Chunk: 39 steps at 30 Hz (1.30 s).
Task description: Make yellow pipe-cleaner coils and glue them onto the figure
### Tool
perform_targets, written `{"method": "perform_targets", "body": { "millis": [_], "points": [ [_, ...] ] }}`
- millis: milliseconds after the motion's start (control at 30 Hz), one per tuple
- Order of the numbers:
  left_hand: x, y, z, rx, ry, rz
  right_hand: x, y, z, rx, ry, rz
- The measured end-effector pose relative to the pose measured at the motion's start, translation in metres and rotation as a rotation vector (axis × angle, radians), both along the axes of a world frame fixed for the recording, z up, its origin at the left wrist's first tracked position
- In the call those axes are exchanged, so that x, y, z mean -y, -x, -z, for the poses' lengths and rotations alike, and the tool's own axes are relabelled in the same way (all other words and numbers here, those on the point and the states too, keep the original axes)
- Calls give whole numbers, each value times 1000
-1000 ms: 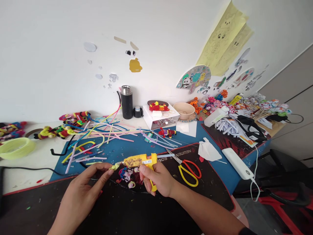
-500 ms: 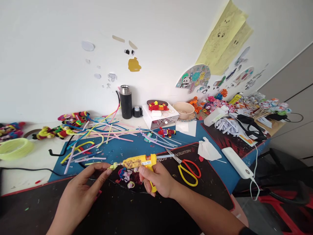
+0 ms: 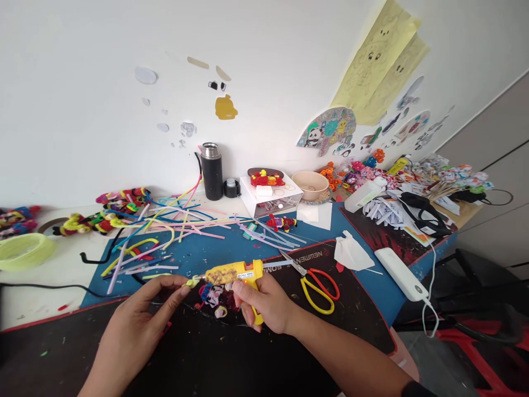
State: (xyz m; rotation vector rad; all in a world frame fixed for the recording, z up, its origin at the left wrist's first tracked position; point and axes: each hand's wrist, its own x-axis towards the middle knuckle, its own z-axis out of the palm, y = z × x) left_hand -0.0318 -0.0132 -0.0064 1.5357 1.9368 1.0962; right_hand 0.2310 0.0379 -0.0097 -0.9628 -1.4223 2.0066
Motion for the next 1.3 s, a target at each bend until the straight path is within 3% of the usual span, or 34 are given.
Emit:
{"method": "perform_targets", "body": {
  "millis": [1067,1300],
  "points": [
    [0,0,-6,-15,-29,-17,1,-3,-3,48,-13,-1],
    [-1,0,-2,-7,-10,-24,2,-2,-4,54,-18,4]
  ]
}}
